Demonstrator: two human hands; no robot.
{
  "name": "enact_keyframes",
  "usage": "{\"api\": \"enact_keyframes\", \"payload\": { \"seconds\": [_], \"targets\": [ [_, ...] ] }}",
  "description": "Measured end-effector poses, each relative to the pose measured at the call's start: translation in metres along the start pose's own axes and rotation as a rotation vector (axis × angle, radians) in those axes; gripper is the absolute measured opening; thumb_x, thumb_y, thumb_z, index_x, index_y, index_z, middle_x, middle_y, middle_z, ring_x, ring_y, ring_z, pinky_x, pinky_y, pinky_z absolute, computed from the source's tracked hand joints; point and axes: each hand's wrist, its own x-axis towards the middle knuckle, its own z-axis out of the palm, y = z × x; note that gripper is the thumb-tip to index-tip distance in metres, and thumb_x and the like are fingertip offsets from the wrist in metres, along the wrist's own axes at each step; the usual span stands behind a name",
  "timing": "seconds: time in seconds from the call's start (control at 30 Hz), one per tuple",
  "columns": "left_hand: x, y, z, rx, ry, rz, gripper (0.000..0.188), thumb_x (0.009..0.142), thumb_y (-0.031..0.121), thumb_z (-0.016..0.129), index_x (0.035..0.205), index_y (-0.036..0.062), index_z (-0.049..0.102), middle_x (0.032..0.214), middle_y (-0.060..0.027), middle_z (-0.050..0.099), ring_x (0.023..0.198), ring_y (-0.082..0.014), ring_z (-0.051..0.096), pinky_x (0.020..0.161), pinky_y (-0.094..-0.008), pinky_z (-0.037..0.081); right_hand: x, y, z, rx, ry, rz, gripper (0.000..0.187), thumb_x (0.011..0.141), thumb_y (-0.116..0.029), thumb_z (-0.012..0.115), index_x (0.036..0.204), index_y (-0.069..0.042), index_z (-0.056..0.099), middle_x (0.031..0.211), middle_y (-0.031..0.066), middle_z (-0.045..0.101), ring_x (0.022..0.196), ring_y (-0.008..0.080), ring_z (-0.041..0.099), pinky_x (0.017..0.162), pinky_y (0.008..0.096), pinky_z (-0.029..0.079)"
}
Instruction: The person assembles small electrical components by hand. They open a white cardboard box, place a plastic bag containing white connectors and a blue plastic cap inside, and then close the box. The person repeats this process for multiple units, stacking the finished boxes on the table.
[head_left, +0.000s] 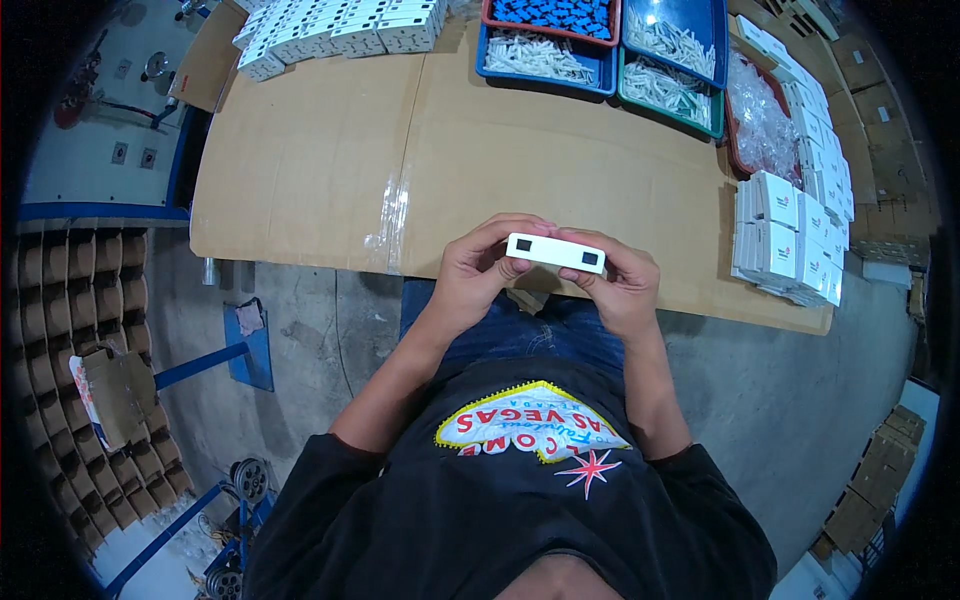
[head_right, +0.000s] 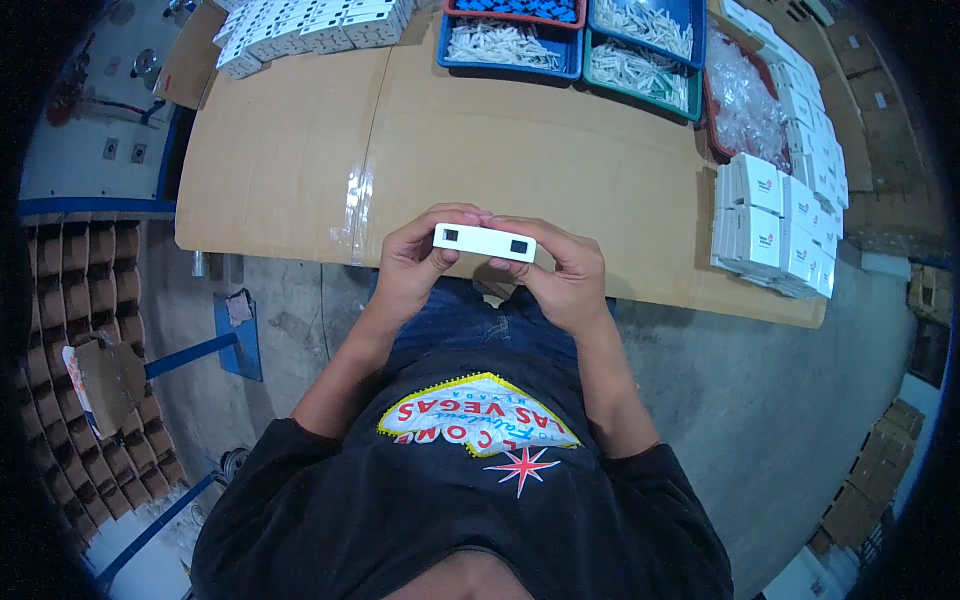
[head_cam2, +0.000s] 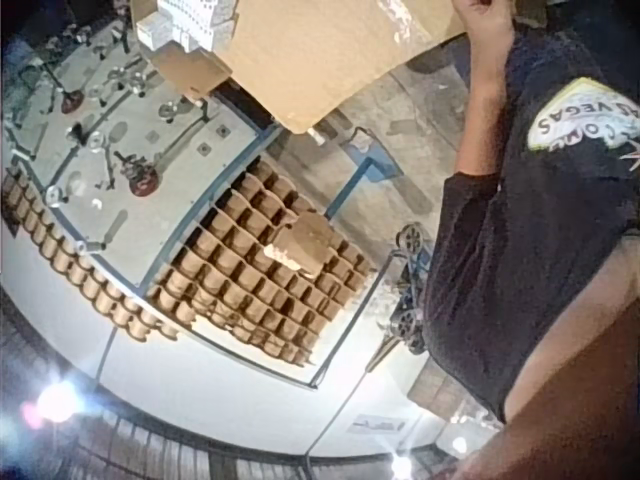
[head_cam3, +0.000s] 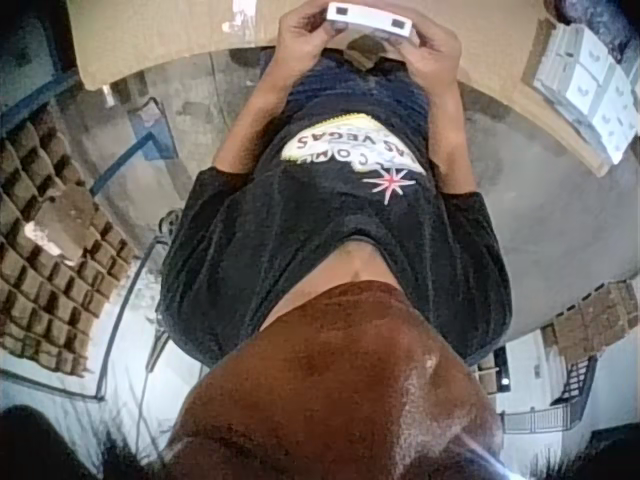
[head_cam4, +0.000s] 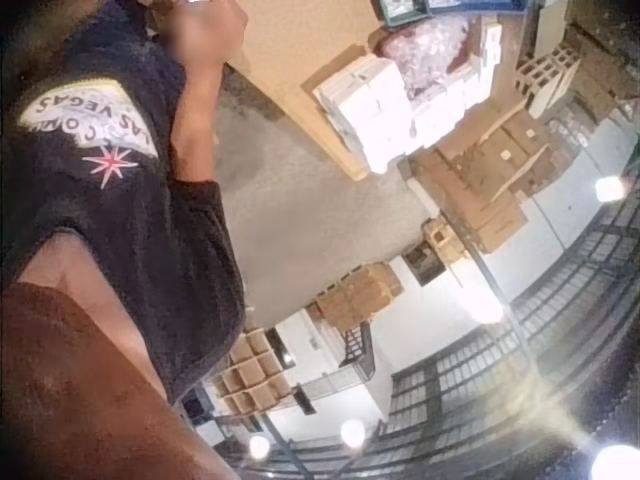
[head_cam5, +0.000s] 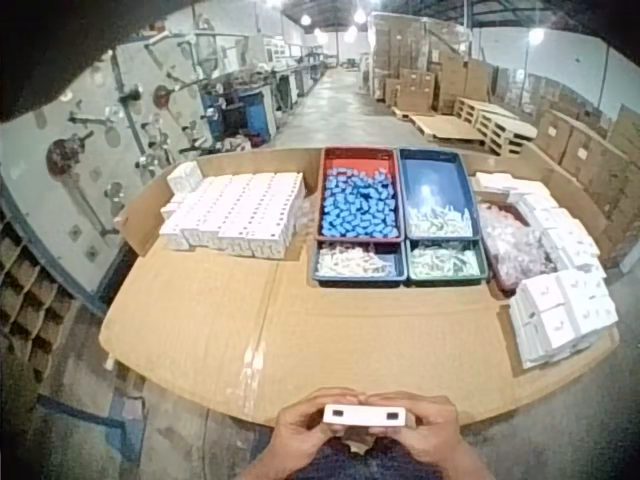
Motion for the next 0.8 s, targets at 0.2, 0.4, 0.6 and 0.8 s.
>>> {"api": "enact_keyframes", "payload": {
  "seconds": [0.2,0.4,0.6,0.8],
  "targets": [
    [-0.002,0.002,0.007,0.013,0.083,-0.170,0.033,0.098,0.012,0.071,0.128,0.0001,0.064,0.119,-0.0056,0.067,0.111,-0.0136,0.063,0.097,-0.0289,0.050,-0.004,0.005,0.000,-0.058,0.054,0.071,0.033,0.088,-0.003,0.079,0.119,0.003,0.072,0.108,0.0106,0.077,0.096,0.0164,0.073,0.084,0.0286,0.057],
    [-0.001,-0.006,0.011,0.028,0.181,-0.246,0.028,0.102,0.016,0.067,0.124,-0.0003,0.062,0.109,-0.0022,0.067,0.099,-0.0087,0.064,0.086,-0.0252,0.052,-0.002,0.014,0.005,0.094,0.127,0.215,0.031,0.091,-0.007,0.078,0.118,0.003,0.067,0.103,0.0061,0.073,0.094,0.0140,0.070,0.084,0.0280,0.056],
    [0.007,-0.012,0.010,-0.083,0.327,-0.341,0.028,0.104,0.019,0.065,0.123,-0.0001,0.060,0.108,-0.0044,0.068,0.097,-0.0083,0.065,0.084,-0.0258,0.054,0.005,0.025,0.012,0.132,0.111,0.322,0.029,0.093,-0.006,0.075,0.119,0.001,0.064,0.104,0.0061,0.071,0.095,0.0112,0.067,0.084,0.0278,0.056],
    [0.005,-0.011,0.012,0.006,0.258,-0.454,0.030,0.103,0.019,0.065,0.125,-0.0016,0.061,0.108,-0.0067,0.071,0.096,-0.0094,0.068,0.084,-0.0264,0.055,0.004,0.030,0.004,0.121,0.059,0.518,0.026,0.097,-0.015,0.073,0.117,0.001,0.066,0.100,0.0052,0.072,0.087,0.0095,0.068,0.074,0.0265,0.058]
  ]
}}
